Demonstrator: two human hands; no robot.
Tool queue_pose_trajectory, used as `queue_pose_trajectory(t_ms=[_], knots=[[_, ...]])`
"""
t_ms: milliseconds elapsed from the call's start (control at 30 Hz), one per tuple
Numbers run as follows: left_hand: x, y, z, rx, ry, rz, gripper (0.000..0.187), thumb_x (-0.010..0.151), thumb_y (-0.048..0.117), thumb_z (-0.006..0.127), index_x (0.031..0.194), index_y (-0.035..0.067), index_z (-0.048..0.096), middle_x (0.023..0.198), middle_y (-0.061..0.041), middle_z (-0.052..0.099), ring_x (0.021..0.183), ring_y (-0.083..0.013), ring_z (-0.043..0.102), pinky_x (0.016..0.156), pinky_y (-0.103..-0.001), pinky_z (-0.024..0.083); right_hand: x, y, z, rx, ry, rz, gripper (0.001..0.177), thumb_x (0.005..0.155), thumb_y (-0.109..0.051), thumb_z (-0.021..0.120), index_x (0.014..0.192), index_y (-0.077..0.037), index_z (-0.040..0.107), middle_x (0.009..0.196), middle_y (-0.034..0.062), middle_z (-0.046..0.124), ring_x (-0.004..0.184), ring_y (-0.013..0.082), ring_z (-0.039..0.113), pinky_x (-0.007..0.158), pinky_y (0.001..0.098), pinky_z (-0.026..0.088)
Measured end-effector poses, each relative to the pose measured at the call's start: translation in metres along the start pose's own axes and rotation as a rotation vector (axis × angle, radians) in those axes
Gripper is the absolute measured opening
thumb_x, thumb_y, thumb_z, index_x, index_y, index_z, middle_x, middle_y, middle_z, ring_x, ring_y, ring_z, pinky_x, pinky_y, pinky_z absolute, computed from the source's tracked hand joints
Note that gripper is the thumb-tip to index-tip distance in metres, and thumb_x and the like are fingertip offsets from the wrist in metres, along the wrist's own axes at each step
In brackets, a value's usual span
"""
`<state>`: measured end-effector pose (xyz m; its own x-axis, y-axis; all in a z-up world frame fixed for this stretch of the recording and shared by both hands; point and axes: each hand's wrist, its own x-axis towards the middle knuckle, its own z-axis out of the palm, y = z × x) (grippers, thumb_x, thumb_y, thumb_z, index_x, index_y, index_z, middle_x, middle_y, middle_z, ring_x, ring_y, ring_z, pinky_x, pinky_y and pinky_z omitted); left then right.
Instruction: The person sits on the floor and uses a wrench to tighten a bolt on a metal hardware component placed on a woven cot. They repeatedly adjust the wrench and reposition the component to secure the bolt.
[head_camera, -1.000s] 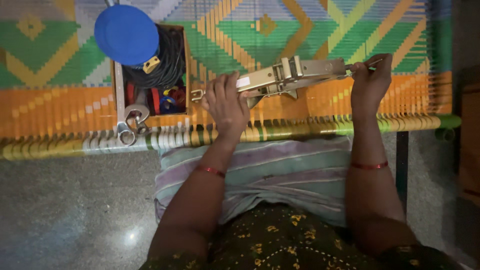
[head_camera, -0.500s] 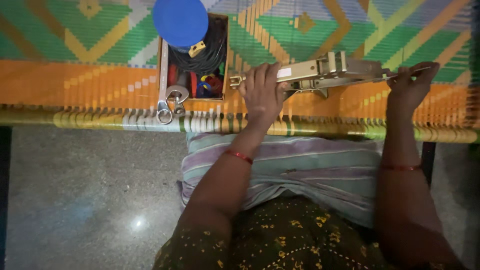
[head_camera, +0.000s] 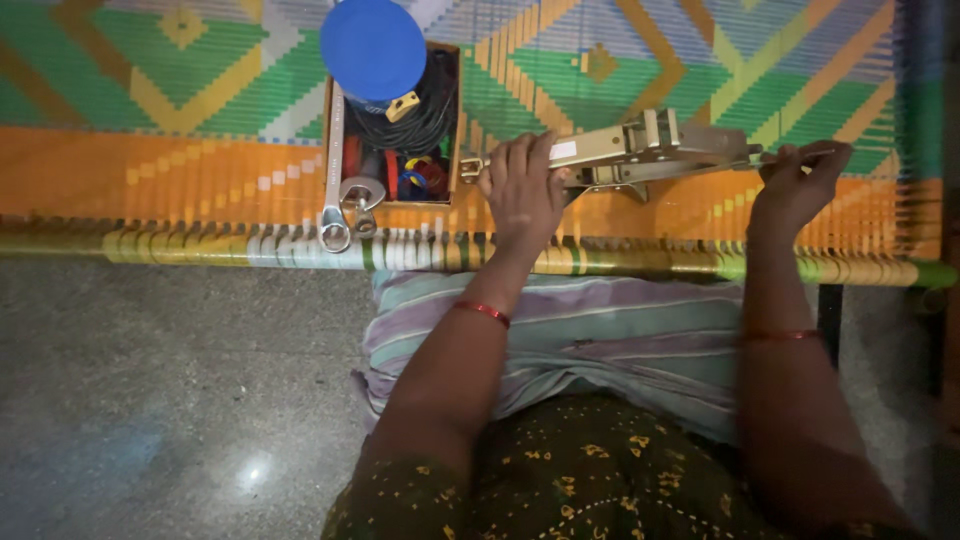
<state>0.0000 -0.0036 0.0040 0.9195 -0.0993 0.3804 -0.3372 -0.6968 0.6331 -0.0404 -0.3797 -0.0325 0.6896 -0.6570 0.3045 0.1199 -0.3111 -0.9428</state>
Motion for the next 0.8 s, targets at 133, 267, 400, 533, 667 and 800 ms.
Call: queue_pose_trajectory(t_ms=[133,267,400,533,667,800], knots=[[0.002,0.000,0.001,-0.012,0.014,-0.016,0.050,0.093,0.028,0.065,0.141,0.018,0.053,0.138,-0.006,0.053,0.134,-0.0282,0.044,0.108,-0.049,0.028,-0.022,0.010,0.006,-0.125,0.121,-0.195,0.020,0.125,-0.002,0.061,0.113,-0.007,0.045,0.095,0.0062,0.048,0.080,0.0160,0.050,0.074,0.0341,0.049],[0.001,0.001,0.002,-0.003,0.006,-0.011,0.052,0.093,0.027,0.065,0.143,0.018,0.052,0.138,-0.007,0.052,0.134,-0.0283,0.043,0.108,-0.050,0.028,-0.019,0.001,0.001,0.117,0.164,-0.076,0.017,0.119,-0.007,0.062,0.116,-0.008,0.045,0.108,0.0081,0.058,0.094,0.0190,0.066,0.081,0.0399,0.059],[0.003,0.003,0.002,0.136,-0.051,-0.017,0.062,0.083,0.026,0.067,0.142,0.018,0.051,0.137,-0.006,0.052,0.134,-0.0283,0.044,0.107,-0.050,0.029,-0.018,-0.018,0.003,0.325,0.267,0.078,0.020,0.109,-0.012,0.062,0.119,-0.012,0.044,0.107,0.0083,0.062,0.093,0.0214,0.071,0.084,0.0428,0.070],[-0.001,0.013,0.001,0.200,-0.079,-0.047,0.060,0.086,0.032,0.066,0.142,0.015,0.050,0.129,-0.007,0.051,0.124,-0.0282,0.047,0.099,-0.048,0.032,-0.030,-0.031,0.017,0.331,0.160,0.179,0.019,0.111,-0.018,0.059,0.119,-0.011,0.043,0.101,0.0093,0.060,0.080,0.0266,0.070,0.069,0.0441,0.061],[-0.003,0.025,-0.005,0.171,-0.092,-0.055,0.047,0.090,0.037,0.067,0.129,0.013,0.057,0.112,-0.008,0.055,0.111,-0.0287,0.052,0.091,-0.048,0.035,-0.054,-0.041,0.046,0.718,-0.234,0.554,0.028,0.110,-0.031,0.055,0.129,-0.010,0.052,0.095,0.0099,0.061,0.077,0.0272,0.069,0.069,0.0425,0.060],[-0.002,0.038,-0.004,0.102,0.036,-0.006,0.039,0.085,0.042,0.070,0.106,0.011,0.061,0.099,-0.008,0.062,0.094,-0.0308,0.060,0.083,-0.049,0.042,-0.068,-0.056,0.083,0.303,-0.490,0.600,0.041,0.106,-0.021,0.057,0.146,-0.015,0.049,0.111,0.0061,0.067,0.085,0.0211,0.069,0.076,0.0386,0.058]])
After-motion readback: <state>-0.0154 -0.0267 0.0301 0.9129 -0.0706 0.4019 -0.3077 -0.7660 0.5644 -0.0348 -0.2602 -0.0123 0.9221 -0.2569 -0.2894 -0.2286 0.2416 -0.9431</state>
